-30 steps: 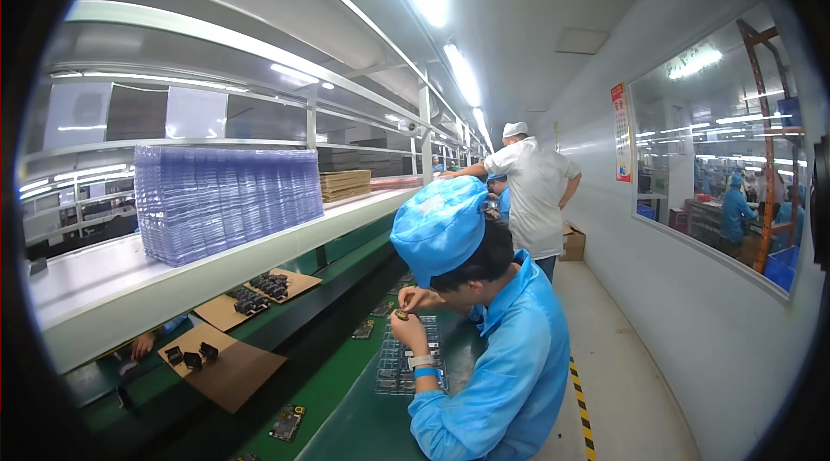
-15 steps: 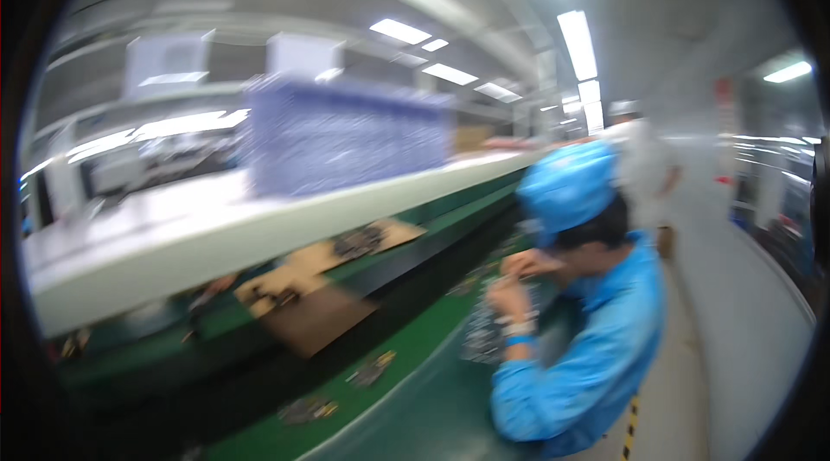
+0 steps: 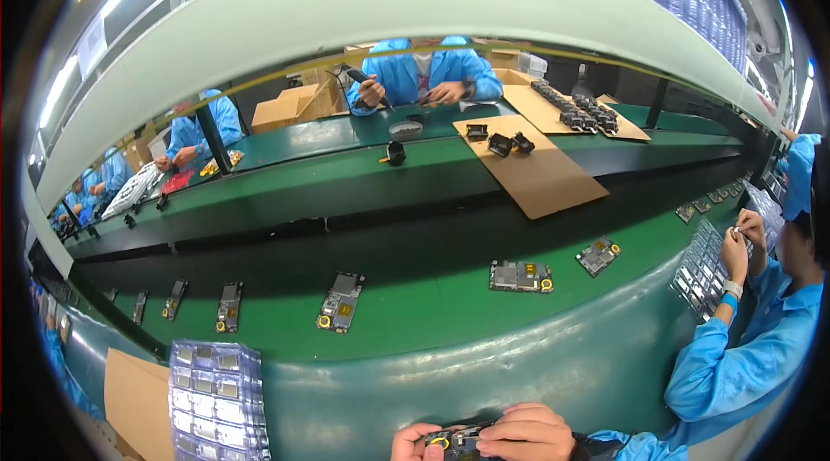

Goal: Assembling electronic components on a printed circuit board at a factory assembly line station.

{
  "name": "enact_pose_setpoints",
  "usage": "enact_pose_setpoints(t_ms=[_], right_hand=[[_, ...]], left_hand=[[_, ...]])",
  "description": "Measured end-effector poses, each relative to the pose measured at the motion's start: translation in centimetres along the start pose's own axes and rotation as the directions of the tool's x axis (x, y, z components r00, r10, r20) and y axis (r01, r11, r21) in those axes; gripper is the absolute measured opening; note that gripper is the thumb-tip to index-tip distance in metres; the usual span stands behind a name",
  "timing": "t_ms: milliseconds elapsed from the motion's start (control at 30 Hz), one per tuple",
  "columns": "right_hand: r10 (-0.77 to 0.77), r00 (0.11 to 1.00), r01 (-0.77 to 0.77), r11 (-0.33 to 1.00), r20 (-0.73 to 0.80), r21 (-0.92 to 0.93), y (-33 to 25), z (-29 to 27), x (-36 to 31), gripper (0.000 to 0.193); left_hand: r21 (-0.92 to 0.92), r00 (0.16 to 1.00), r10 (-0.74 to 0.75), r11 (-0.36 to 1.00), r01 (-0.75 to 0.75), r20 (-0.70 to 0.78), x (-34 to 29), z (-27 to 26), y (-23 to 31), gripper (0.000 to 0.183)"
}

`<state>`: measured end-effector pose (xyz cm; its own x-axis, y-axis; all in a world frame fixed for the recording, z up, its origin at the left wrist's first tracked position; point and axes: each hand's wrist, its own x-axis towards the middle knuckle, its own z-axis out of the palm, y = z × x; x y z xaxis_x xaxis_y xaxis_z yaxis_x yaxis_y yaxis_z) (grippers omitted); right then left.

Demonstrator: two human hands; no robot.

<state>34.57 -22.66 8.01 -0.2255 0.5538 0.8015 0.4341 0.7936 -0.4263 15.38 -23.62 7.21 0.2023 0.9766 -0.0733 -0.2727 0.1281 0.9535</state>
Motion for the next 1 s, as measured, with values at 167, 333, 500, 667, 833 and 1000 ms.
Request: enact_pose_setpoints(t_ms=[167, 333, 500, 667, 833, 1000], right_hand=[[0.043, 0.999, -0.043, 0.999, -0.007, -0.004, 0.0, 0.9, -0.1, 0.026], [0.053, 0.999, -0.053, 0.997, -0.005, -0.054, -0.6, 1.0, -0.2, 0.026], [0.046, 0.999, -0.046, 0.999, -0.012, -0.012, -0.3, 2.2, -0.2, 0.025], [0.037, 0.999, -0.037, 0.999, 0.003, -0.006, -0.5, 2.7, 0.3, 0.026], [0.024, 1.0, -0.025, 0.999, -0.011, -0.046, -1.1, 3.3, 0.7, 0.025], [-0.001, 1.0, 0.002, 0.998, 0.016, -0.064, -1.3, 4.6, 0.7, 0.024]], left_hand=[[0.064, 1.0, 0.021, 0.998, -0.022, 0.015, 0.0, -0.7, 0.3, 0.024], [0.047, 0.997, 0.046, 0.998, -0.049, 0.069, 0.2, -0.9, 0.6, 0.023], [0.073, 0.998, 0.054, 0.996, -0.057, 0.045, 0.0, -1.7, 1.0, 0.023], [0.062, 0.997, 0.061, 0.996, -0.063, 0.042, -0.1, -2.6, 0.7, 0.023], [-0.033, 0.997, 0.061, 0.998, -0.059, 0.056, 0.0, -3.0, 0.6, 0.023], [0.033, 0.998, 0.054, 0.998, -0.052, -0.036, 0.0, -3.8, 0.5, 0.02]])
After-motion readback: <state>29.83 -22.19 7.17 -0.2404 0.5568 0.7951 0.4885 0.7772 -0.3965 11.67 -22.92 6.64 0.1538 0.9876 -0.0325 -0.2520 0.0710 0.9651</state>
